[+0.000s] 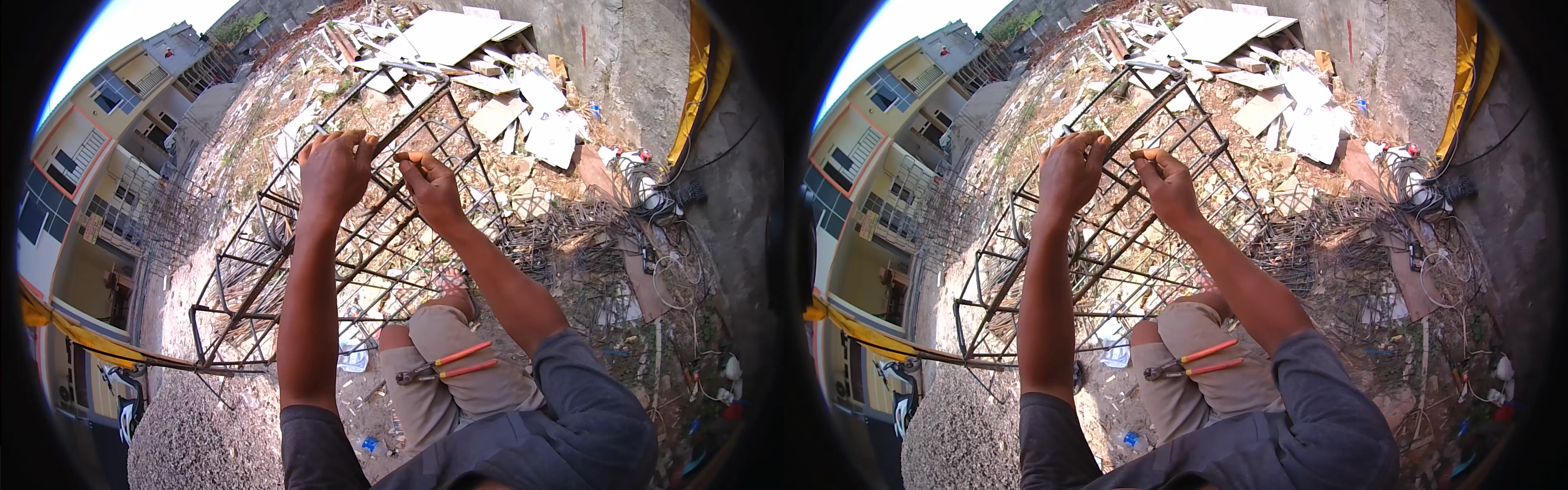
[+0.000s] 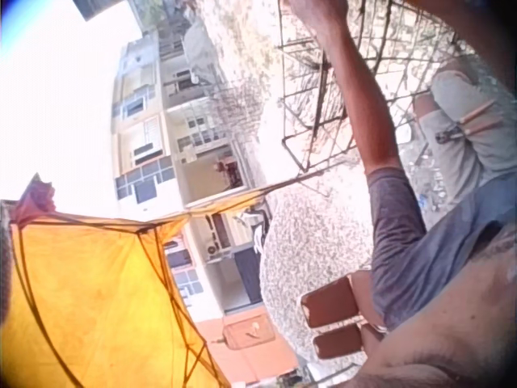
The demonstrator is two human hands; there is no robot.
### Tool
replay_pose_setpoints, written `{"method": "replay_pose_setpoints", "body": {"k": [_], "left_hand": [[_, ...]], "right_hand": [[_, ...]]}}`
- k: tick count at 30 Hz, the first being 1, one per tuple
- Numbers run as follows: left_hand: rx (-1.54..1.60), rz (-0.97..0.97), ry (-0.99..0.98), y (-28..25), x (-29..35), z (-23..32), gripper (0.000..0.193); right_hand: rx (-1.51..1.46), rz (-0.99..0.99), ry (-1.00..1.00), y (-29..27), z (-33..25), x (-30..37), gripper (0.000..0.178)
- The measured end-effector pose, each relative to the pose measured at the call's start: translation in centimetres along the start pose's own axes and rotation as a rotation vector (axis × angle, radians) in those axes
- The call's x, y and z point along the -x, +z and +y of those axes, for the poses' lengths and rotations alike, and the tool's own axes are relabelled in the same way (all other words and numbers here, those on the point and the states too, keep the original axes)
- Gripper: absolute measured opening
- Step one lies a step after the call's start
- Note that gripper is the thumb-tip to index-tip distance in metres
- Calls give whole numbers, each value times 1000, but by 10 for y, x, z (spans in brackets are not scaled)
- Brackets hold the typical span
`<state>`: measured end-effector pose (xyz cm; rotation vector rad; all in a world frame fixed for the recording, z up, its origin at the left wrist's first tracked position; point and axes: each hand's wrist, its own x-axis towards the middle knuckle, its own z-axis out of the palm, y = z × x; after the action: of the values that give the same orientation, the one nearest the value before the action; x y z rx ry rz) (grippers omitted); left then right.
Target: The person sits on the ground and assembles a metal frame by hand, using pliers to bend and secure wire ties at multiple joints. The person repeatedly picks up wire ties, wraps them around intersecting bars, and twists them to fasten the structure.
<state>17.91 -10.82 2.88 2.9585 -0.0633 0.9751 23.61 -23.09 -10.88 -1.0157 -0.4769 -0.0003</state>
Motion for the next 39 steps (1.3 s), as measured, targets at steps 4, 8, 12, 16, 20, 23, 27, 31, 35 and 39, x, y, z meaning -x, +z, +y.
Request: {"method": "replay_pose_setpoints", "body": {"k": [4,8,12,16,20,23,27,31,35,39], "left_hand": [[359,-92,-122,14,-10,3,32],[412,-10,-114,21,-2,1,29],[475,57,-119,24,2,5,23],[254,134,44,26,5,4,20],[190,247,237,29,7,2,16],[158,265,318,31,12,1,19],[159,245,336,29,9,4,17],[389,123,110,26,10,5,20],[199,58,-1,24,0,16,23],[216,-24,-124,22,-6,20,24]], "right_hand": [[1,19,-3,-1,3,-4,16],[130,51,-85,-4,-2,-5,16],[80,10,-12,-8,-9,0,18],[-62,56,7,2,-4,-1,19],[-117,46,46,7,-8,-3,24],[-112,8,80,8,-18,-2,41],[-78,141,120,12,-10,-21,55],[-264,128,229,15,-24,-8,37],[-300,132,292,11,-19,-13,31],[-335,232,382,13,-13,-14,35]]}}
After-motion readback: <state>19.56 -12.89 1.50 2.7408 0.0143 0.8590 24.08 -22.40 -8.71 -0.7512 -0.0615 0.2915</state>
